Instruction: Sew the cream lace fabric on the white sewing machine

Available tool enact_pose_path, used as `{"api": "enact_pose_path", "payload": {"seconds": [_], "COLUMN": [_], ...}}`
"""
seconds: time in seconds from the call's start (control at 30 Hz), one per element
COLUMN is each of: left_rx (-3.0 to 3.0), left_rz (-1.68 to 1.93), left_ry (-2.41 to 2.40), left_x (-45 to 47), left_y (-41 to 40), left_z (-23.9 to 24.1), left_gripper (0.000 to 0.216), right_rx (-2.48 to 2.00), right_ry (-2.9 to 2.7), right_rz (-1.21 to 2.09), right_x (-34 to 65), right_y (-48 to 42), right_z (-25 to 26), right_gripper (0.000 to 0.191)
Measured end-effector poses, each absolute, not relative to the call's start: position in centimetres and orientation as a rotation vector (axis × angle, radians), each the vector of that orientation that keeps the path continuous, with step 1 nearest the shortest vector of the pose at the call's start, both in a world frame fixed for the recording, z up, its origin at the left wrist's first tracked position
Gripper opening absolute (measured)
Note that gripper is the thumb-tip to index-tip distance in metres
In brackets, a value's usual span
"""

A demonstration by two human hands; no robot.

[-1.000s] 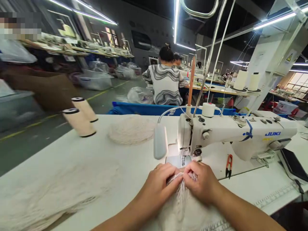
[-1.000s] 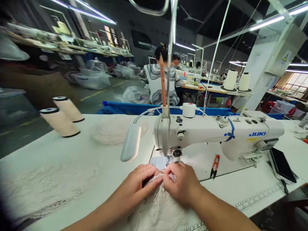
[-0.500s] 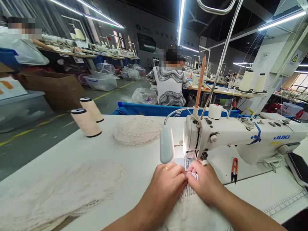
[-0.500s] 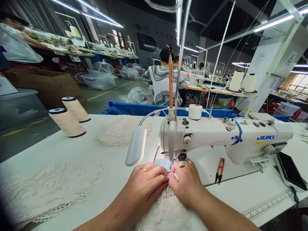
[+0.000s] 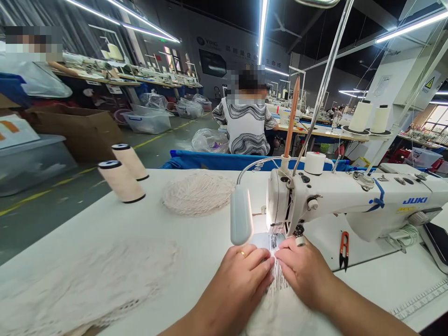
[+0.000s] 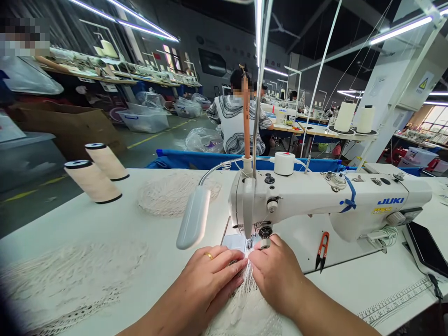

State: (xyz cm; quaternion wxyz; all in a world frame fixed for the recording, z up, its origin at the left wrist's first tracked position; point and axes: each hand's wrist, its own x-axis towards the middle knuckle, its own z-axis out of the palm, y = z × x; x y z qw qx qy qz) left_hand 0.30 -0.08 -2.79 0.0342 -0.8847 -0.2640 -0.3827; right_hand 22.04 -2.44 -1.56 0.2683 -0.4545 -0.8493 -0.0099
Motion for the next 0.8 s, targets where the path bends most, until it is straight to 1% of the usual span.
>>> {"api": "enact_pose_path", "payload": {"seconds": [0.27, 0.53, 0.8], "left_rx": [-2.726, -2.671, -2.661], "left_rz": [-1.141, -1.126, -1.097], "left_ry": [-0.834, -0.874, -0.856], "left_x": [-0.08, 0.47, 0.39], "left_y": [-0.12, 0.00, 0.03], "left_z": [-2.46, -2.64, -2.57], "left_gripper": [0.025, 0.027, 0.029], "right_rx": [-1.309, -1.402, -1.404], "right_ry": [-2.258, -2.266, -2.254], "right_rz": [-0.120, -0.141, -0.158], "right_x": [22.03, 21.76, 21.72], "right_y": [-2.29, -1.96, -1.97], "right_z": [-1.31, -0.89, -0.93], "right_gripper": [0.028, 0.022, 0.024]}}
